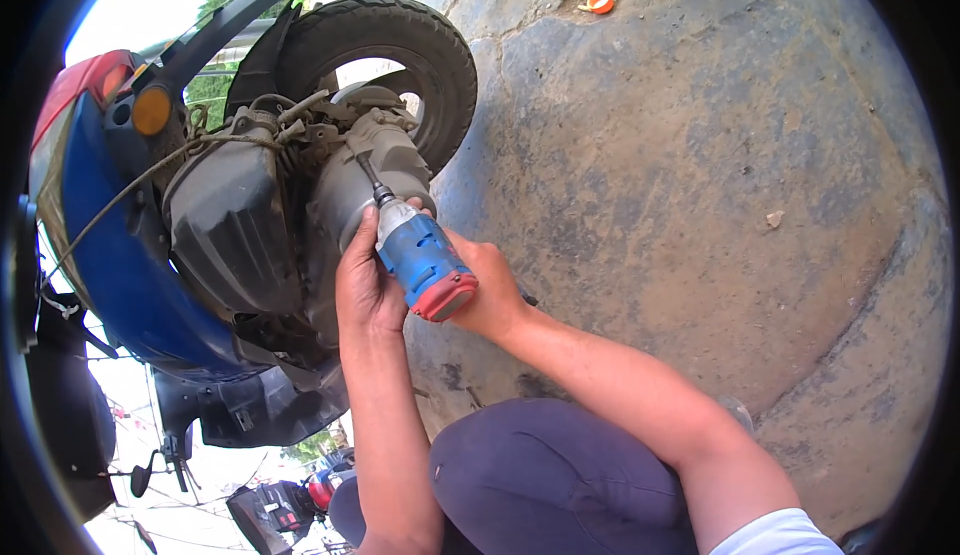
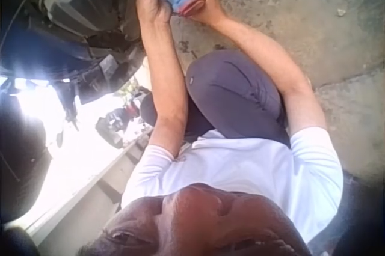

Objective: Remove the side cover and internal components of a motorcycle engine using a power drill and hands.

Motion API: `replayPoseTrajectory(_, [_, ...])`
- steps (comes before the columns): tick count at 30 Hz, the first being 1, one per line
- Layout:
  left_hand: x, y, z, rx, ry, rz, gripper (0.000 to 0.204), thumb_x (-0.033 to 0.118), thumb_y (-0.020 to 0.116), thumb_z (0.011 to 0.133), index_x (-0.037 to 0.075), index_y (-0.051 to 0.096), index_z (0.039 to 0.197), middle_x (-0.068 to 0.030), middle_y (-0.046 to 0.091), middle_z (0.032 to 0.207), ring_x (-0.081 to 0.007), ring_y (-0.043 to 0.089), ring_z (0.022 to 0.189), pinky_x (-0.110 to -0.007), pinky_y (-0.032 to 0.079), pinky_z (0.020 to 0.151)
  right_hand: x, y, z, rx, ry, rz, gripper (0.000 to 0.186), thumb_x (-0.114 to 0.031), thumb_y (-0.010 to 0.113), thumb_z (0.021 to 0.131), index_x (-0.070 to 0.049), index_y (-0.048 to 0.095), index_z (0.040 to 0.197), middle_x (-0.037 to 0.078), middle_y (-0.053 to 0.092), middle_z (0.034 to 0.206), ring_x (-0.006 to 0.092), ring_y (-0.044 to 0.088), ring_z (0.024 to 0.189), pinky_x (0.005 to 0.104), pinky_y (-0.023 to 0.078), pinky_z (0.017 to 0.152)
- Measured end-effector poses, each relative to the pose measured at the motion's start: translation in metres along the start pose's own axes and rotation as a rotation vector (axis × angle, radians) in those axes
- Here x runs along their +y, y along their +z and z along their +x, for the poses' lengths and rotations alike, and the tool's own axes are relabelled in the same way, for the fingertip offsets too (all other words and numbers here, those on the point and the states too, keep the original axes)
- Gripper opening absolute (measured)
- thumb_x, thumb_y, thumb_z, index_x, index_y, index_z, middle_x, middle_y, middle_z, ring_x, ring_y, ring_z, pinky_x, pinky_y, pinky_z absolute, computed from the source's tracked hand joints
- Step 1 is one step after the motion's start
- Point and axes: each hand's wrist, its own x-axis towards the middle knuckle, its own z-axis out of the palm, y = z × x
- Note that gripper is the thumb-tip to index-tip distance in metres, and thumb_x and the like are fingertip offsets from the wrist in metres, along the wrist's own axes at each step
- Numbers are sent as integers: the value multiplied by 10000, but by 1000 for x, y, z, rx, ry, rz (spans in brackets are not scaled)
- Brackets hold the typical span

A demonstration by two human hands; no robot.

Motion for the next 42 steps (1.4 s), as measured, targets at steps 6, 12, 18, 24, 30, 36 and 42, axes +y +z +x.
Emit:
replayPoseTrajectory(6, [-5,1,-1,27,17,-10,374,243,579,1064,-83,589,1247,-237,708,1148,-332,709,1048,-460,596,917,2,-1,-2,22,-46,-17,437,-170,816,760,-46,630,1136,212,709,848,425,716,857,409,560,707])
replayPoseTrajectory(12, [-3,1,-4,40,55,17,385,221,579,1060,-117,584,1244,-226,709,1136,-316,706,1038,-440,588,931,-2,-1,-3,36,-44,-60,451,-166,828,750,-40,632,1136,202,715,855,402,728,855,396,561,722])
replayPoseTrajectory(18, [-8,6,-2,32,87,21,368,211,607,1043,-115,622,1214,-211,726,1107,-286,709,1025,-420,575,944,-5,-7,-6,10,-39,7,516,-149,840,735,-38,643,1199,192,729,890,308,754,842,366,565,751])
replayPoseTrajectory(24, [-8,8,-10,30,70,41,312,210,612,1036,-64,645,1181,-204,732,1100,-284,719,974,-423,596,897,-8,-9,-15,2,-8,-80,522,-144,835,740,-34,630,1207,224,722,924,376,741,856,395,566,742])
replayPoseTrajectory(30, [-14,3,-26,-6,31,-43,270,195,602,1037,-17,642,1199,-214,727,1090,-286,725,948,-418,620,835,-22,-15,-25,2,-27,-228,502,-173,829,756,-42,573,1168,254,708,902,445,706,863,465,561,709])
replayPoseTrajectory(36, [-13,4,-68,108,157,-17,266,196,586,1044,-7,617,1212,-223,712,1106,-309,713,971,-436,621,839,-30,-17,-37,-181,-25,-310,432,-163,800,775,-36,548,1101,242,706,900,442,702,856,496,548,703])
replayPoseTrajectory(42, [13,-36,-71,219,201,-80,303,218,567,1051,-47,615,1190,-205,709,1050,-285,704,951,-399,614,829,-14,37,-22,-281,-115,-355,452,-186,803,756,6,546,1076,243,706,888,435,703,851,515,549,704])
